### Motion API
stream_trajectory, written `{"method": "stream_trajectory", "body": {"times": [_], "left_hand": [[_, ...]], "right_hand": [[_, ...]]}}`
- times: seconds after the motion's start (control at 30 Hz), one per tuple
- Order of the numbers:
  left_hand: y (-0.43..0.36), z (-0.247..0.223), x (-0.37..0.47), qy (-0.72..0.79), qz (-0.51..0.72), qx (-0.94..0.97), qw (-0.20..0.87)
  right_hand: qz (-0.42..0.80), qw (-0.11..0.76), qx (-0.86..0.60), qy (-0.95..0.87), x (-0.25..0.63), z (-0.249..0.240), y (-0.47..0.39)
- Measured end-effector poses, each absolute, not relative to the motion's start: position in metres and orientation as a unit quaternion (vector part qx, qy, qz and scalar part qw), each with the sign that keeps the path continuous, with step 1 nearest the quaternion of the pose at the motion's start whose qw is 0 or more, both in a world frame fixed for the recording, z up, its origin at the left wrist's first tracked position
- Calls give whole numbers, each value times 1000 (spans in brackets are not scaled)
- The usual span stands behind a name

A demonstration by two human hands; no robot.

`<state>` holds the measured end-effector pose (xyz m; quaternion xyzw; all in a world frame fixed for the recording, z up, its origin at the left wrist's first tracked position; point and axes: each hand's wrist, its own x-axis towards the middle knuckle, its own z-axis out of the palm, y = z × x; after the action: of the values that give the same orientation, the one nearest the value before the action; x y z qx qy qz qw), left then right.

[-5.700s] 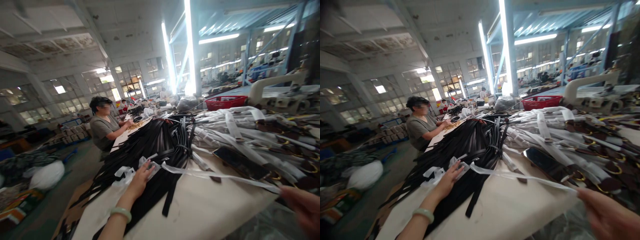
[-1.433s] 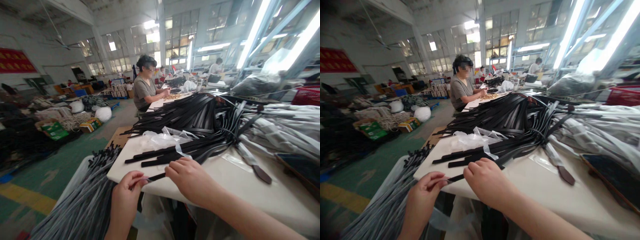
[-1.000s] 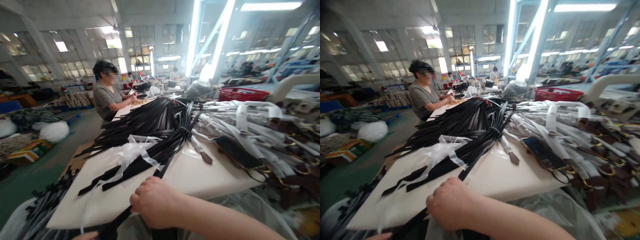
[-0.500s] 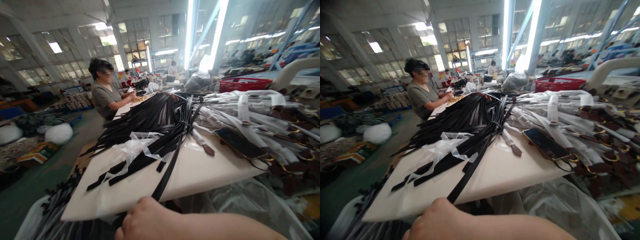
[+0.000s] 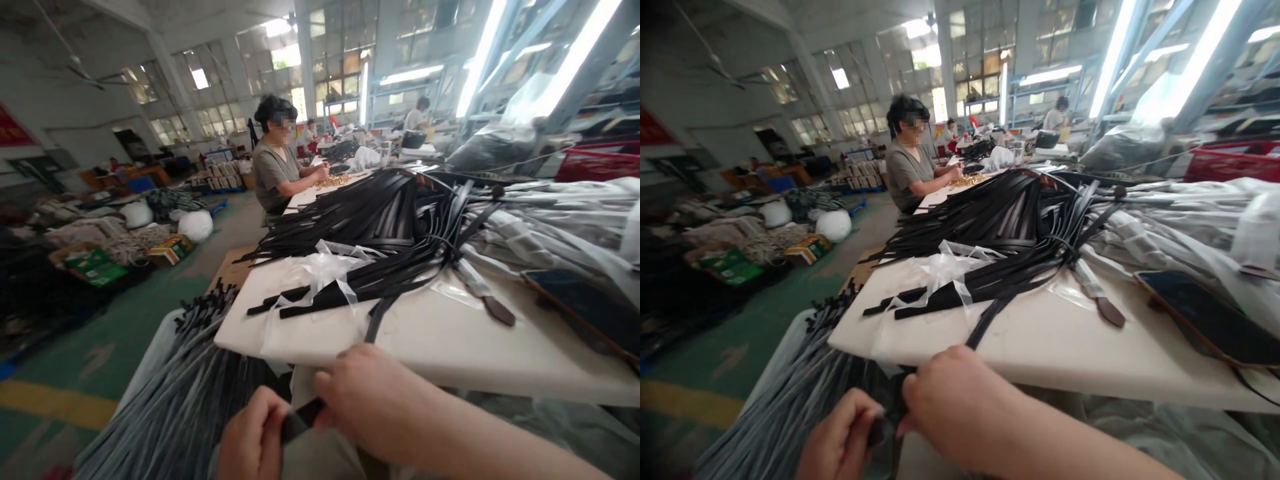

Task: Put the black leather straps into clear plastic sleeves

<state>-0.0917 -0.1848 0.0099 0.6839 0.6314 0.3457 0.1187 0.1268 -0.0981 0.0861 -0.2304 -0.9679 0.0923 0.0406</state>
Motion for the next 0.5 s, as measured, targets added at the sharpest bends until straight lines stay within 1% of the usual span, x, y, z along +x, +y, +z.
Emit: {"method": "stream_trajectory", "body": {"times": [0.07, 0.13, 0.2, 0.27, 0.33, 0.43, 0.5], "left_hand": [[-189, 9, -100, 659, 333, 659, 143], [-192, 11, -102, 674, 327, 634, 194], [-192, 17, -95, 664, 329, 621, 255], [-191, 24, -88, 644, 335, 626, 285], [-192, 32, -88, 657, 343, 614, 271], [-201, 42, -101, 720, 372, 545, 212], [-208, 45, -111, 738, 398, 512, 188]], "right_hand": [[98, 48, -309, -945, 137, 89, -96], [103, 44, -330, -937, 140, 91, -96], [114, 33, -287, -951, 131, 91, -98], [128, 22, -228, -965, 115, 89, -102], [137, 21, -220, -965, 103, 88, -103], [154, 55, -269, -949, 92, 91, -97], [174, 70, -269, -945, 79, 93, -94]]}}
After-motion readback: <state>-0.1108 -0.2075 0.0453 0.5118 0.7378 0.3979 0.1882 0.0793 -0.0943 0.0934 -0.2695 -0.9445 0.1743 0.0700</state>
